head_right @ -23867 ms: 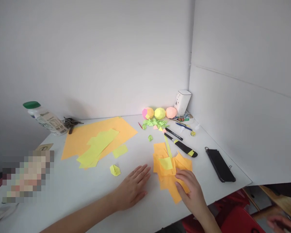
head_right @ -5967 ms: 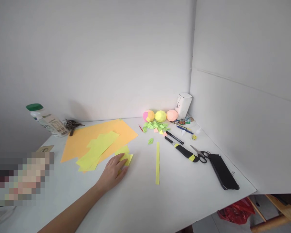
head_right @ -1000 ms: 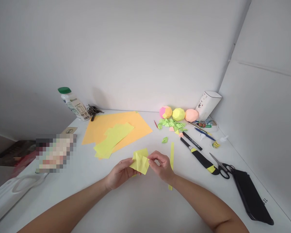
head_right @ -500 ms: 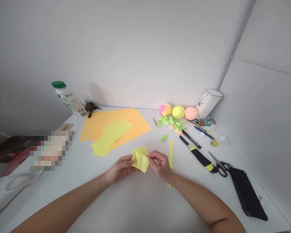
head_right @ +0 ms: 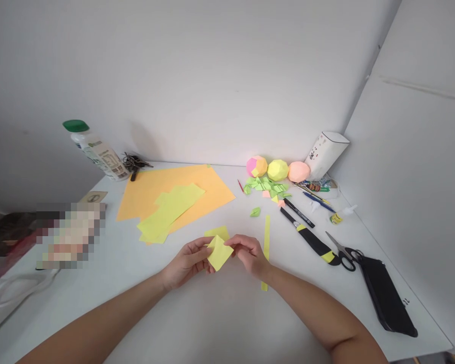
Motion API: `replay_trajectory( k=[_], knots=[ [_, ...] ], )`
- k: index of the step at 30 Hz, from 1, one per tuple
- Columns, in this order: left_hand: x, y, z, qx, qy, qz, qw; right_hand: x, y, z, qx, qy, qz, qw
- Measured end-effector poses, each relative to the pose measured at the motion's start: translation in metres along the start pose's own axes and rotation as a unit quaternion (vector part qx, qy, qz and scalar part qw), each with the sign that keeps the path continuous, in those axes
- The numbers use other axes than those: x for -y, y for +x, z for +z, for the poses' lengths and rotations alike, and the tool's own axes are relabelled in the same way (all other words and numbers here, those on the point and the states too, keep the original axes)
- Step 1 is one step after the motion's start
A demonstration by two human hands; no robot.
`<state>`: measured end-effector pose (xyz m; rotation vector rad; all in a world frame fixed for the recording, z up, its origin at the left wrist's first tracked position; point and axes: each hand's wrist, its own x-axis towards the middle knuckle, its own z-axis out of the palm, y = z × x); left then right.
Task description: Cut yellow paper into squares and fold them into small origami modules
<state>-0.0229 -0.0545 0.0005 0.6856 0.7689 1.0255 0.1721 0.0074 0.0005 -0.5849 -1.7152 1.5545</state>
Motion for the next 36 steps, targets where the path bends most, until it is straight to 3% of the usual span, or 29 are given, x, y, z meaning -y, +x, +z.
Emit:
replay_trajectory(
  k=[8, 14, 19, 27, 36],
  knots=[
    [-0.001, -0.002, 0.003, 0.005, 0.044, -0.023, 0.999, 0.0, 0.004, 0.004, 0.028, -0.101, -0.002, 0.995],
    [0.002, 0.002, 0.001, 0.055, 0.026, 0.039, 0.997, -0.002, 0.004, 0.005, 0.034, -0.012, 0.062, 0.997],
    [0.004, 0.0, -0.002, 0.063, 0.04, 0.057, 0.996, -0.004, 0.005, 0.004, 0.031, 0.021, 0.098, 0.994],
    [0.008, -0.001, -0.001, 0.015, 0.056, 0.044, 0.997, -0.001, 0.009, 0.001, 0.017, 0.062, 0.125, 0.99],
    [0.008, 0.0, 0.0, 0.009, 0.048, 0.044, 0.998, 0.0, 0.008, -0.001, 0.013, 0.072, 0.13, 0.989]
  ],
)
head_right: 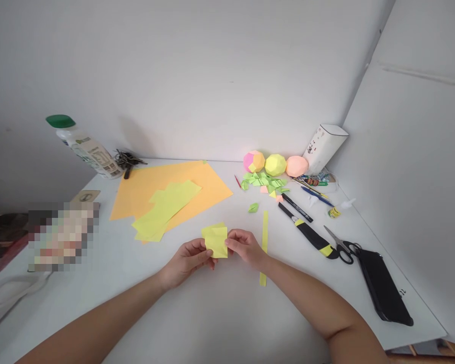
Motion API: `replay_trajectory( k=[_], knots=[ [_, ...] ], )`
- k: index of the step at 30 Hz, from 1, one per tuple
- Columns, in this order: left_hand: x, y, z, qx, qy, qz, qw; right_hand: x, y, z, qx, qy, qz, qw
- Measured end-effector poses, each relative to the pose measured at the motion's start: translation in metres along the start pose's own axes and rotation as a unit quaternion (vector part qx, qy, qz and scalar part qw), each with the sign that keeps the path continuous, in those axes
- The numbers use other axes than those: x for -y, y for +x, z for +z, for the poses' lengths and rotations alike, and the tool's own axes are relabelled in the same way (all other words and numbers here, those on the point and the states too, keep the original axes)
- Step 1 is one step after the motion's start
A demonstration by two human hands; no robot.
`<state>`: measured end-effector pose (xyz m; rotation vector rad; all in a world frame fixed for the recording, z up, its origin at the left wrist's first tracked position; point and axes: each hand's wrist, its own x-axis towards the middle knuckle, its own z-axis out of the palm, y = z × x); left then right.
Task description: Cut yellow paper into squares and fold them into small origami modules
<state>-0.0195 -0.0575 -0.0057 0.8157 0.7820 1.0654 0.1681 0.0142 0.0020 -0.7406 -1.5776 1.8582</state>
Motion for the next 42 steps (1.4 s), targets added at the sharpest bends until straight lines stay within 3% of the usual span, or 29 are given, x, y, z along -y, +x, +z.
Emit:
replay_trajectory(
  k=[9, 13, 16, 19, 22, 26, 30, 32, 36, 39, 42],
  knots=[
    [-0.003, -0.001, -0.002, -0.003, -0.036, 0.006, 0.999, -0.003, 0.003, -0.002, -0.026, 0.014, 0.009, 1.0],
    [-0.005, 0.0, -0.006, -0.09, -0.061, 0.057, 0.992, -0.007, 0.004, -0.004, -0.072, 0.025, 0.021, 0.997],
    [-0.01, -0.002, -0.008, -0.174, -0.001, 0.125, 0.977, -0.007, 0.005, -0.007, -0.11, 0.004, 0.018, 0.994],
    [-0.013, -0.004, -0.011, -0.21, 0.09, 0.189, 0.955, -0.006, 0.006, -0.009, -0.133, -0.005, 0.016, 0.991],
    [-0.015, -0.005, -0.016, -0.214, 0.224, 0.273, 0.911, -0.004, 0.007, -0.01, -0.134, -0.004, 0.023, 0.991],
    [-0.013, -0.001, -0.023, -0.184, 0.477, 0.348, 0.786, -0.004, 0.008, -0.009, -0.134, -0.003, 0.027, 0.991],
    [-0.006, 0.003, -0.024, -0.071, 0.682, 0.317, 0.655, -0.005, 0.009, -0.01, -0.134, 0.036, 0.039, 0.99],
    [-0.001, 0.004, -0.025, -0.052, 0.73, 0.294, 0.614, -0.006, 0.011, -0.012, -0.137, 0.076, 0.047, 0.987],
    [0.006, 0.006, -0.03, -0.087, 0.74, 0.285, 0.603, -0.008, 0.016, -0.017, -0.148, 0.14, 0.052, 0.978],
    [0.008, 0.007, -0.033, -0.141, 0.708, 0.313, 0.617, -0.009, 0.018, -0.02, -0.148, 0.15, 0.047, 0.976],
    [0.009, 0.008, -0.034, -0.157, 0.672, 0.34, 0.639, -0.011, 0.018, -0.019, -0.141, 0.15, 0.046, 0.978]
  ],
)
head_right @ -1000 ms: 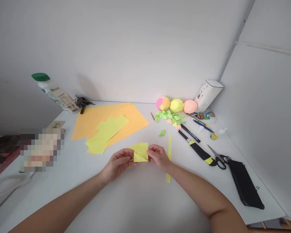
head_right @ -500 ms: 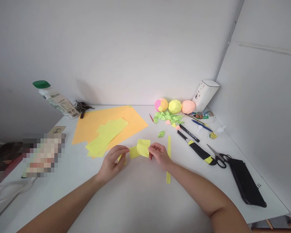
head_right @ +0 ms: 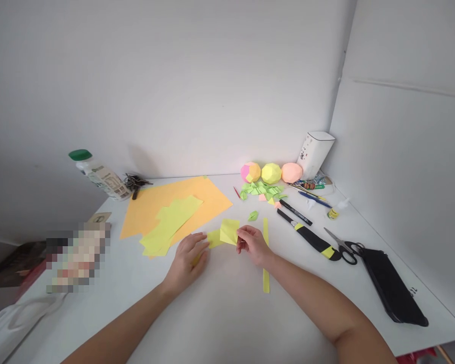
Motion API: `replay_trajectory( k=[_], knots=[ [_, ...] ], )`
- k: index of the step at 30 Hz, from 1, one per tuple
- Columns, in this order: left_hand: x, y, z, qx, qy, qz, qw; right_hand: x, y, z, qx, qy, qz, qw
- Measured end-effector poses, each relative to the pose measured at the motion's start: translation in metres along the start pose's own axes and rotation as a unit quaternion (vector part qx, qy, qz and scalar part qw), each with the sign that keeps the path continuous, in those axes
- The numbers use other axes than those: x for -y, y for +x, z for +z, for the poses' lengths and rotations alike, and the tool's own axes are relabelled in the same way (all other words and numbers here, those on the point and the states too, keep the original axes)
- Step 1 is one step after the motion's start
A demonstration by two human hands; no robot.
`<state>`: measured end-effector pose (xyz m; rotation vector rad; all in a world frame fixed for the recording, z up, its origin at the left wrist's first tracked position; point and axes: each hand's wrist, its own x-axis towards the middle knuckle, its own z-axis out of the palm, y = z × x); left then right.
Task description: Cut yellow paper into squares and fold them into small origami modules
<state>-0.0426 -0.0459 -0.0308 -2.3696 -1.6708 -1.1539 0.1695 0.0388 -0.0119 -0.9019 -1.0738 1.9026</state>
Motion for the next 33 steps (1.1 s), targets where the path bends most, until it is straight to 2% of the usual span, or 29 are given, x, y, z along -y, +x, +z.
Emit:
replay_trajectory(
  k=[4, 15, 21, 24, 29, 33],
  knots=[
    [0.0004, 0.0007, -0.0001, -0.011, -0.03, -0.008, 0.999, 0.0005, -0.0021, 0.0012, 0.005, -0.004, -0.002, 1.0],
    [0.0037, -0.0002, 0.002, 0.007, -0.045, -0.03, 0.999, 0.0029, -0.0031, 0.0025, 0.008, -0.015, -0.001, 1.0],
    [0.0012, 0.0005, 0.0008, 0.087, 0.0, -0.026, 0.996, 0.0038, -0.003, 0.003, 0.011, -0.015, 0.002, 1.0],
    [0.0008, -0.0006, 0.0017, 0.105, 0.012, -0.015, 0.994, 0.0032, -0.0022, 0.0026, 0.009, -0.014, 0.003, 1.0],
    [0.0009, -0.0007, 0.0015, 0.095, -0.002, -0.016, 0.995, 0.0022, -0.0013, 0.0018, 0.006, -0.015, 0.005, 1.0],
    [0.001, 0.0009, 0.0008, 0.065, -0.027, -0.032, 0.997, 0.0029, -0.0022, 0.0028, 0.002, -0.009, 0.008, 1.0]
  ],
)
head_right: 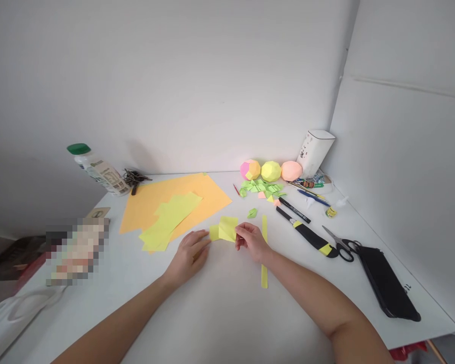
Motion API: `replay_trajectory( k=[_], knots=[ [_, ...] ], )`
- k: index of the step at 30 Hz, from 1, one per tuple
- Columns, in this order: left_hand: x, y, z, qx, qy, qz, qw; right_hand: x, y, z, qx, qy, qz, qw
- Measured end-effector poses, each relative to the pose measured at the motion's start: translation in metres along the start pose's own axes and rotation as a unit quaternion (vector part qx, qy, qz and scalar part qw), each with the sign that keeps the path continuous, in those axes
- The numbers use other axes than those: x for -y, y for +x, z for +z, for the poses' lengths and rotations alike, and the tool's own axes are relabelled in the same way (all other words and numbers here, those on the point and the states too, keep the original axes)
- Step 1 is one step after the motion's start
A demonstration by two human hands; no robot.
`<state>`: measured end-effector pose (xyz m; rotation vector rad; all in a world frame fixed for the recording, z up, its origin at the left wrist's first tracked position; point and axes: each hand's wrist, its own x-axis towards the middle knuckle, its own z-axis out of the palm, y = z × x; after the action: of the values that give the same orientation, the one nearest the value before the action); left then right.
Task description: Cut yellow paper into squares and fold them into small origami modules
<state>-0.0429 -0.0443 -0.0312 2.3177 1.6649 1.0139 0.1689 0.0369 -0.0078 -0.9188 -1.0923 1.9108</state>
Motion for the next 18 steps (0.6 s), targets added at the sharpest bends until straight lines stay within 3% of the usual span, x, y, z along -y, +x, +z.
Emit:
replay_trajectory(
  k=[7, 12, 15, 18],
  knots=[
    [0.003, 0.0, 0.0, -0.131, -0.084, -0.133, 0.979, 0.002, 0.003, -0.002, -0.042, 0.043, -0.016, 0.998],
    [-0.003, 0.001, -0.013, -0.185, -0.113, -0.214, 0.952, 0.009, 0.002, -0.004, -0.051, 0.039, -0.018, 0.998],
    [-0.026, -0.002, -0.021, -0.15, -0.215, -0.243, 0.934, 0.01, -0.006, 0.001, -0.024, 0.0, -0.008, 1.0],
    [-0.058, -0.012, -0.019, -0.016, -0.361, -0.252, 0.898, 0.006, -0.017, 0.009, 0.048, -0.121, -0.015, 0.991]
  ],
)
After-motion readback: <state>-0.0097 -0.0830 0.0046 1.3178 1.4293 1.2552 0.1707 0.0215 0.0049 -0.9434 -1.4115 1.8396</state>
